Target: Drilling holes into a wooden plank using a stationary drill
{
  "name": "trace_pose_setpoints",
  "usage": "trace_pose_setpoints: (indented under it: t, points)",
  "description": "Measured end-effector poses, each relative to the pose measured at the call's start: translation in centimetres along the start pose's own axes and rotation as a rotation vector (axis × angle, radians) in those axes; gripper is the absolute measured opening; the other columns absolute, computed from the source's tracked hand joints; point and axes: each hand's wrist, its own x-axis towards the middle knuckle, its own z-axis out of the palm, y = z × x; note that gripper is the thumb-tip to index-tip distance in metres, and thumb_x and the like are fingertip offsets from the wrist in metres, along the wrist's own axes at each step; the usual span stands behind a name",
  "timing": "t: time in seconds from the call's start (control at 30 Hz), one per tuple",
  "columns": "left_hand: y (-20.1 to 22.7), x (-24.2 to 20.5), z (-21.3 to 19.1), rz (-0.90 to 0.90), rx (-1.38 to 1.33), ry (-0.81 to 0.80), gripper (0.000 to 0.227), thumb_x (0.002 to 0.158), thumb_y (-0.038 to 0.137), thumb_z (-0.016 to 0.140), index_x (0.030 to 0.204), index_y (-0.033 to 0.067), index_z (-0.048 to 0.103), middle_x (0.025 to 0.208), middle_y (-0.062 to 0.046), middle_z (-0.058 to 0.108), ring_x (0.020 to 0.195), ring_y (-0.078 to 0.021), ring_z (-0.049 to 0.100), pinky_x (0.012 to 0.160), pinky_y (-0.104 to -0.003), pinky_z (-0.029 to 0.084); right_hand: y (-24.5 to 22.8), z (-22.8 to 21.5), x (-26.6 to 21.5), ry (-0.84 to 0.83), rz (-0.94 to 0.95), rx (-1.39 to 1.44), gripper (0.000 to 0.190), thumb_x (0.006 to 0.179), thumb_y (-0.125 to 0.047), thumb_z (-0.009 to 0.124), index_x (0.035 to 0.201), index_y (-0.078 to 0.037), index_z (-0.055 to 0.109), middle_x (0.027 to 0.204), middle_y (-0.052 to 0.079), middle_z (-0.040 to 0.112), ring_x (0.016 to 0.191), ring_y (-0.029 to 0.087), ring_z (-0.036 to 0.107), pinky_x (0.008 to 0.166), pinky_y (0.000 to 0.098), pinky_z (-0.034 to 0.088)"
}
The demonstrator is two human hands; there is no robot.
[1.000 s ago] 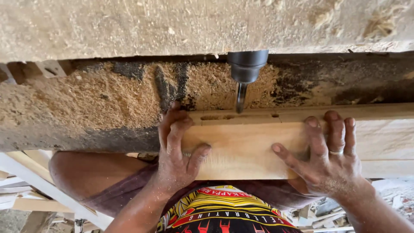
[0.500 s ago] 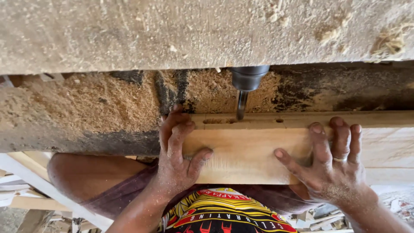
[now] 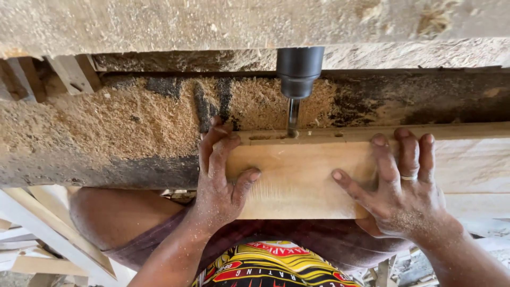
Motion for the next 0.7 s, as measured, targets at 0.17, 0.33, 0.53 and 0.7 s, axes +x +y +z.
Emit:
trace_pose_setpoints:
  t: [0.17,0.33,0.53,0.7]
  points:
    - [0.0,0.2,0.1,0.021,0.048,0.011,0.052,0.100,0.034,0.066,0.137,0.0061,0.043,0.147,-0.021,0.041,0.152,-0.0474,0.033,0.124,-0.059,0.038,0.1,-0.6,0.4,-0.025,0.011,0.033,0.088,0.072,-0.030,0.075,0.155,-0.032,0.046,0.150,0.043,0.027,0.141,0.070,0.020,0.114,0.0837,0.011]
    - [-0.1,0.7,0.3,-0.015,0.031,0.011,0.052,0.095,0.027,0.071,0.134,0.0037,0.046,0.149,-0.023,0.042,0.150,-0.0474,0.037,0.122,-0.057,0.038,0.2,-1.0,1.0,-0.033,0.037,0.034,0.083,0.071,-0.031,0.072,0.151,-0.033,0.050,0.147,0.042,0.032,0.139,0.069,0.028,0.113,0.0833,0.016]
    - [-0.5,1.2,0.3,0.061,0.063,0.011,0.052,0.099,0.028,0.069,0.139,0.0074,0.041,0.152,-0.024,0.040,0.154,-0.0506,0.033,0.122,-0.061,0.041,0.5,-1.1,1.4,-0.025,0.047,0.016,0.077,0.073,-0.029,0.072,0.148,-0.036,0.054,0.135,0.038,0.045,0.131,0.072,0.042,0.116,0.0825,0.015]
    - [0.1,2.2,0.2,0.056,0.056,0.023,0.051,0.102,0.034,0.063,0.138,0.0047,0.043,0.153,-0.022,0.038,0.156,-0.0474,0.030,0.130,-0.059,0.035,0.9,-0.7,1.2,-0.020,0.033,0.052,0.082,0.079,-0.024,0.074,0.156,-0.034,0.046,0.149,0.042,0.030,0.140,0.070,0.022,0.116,0.0801,0.004]
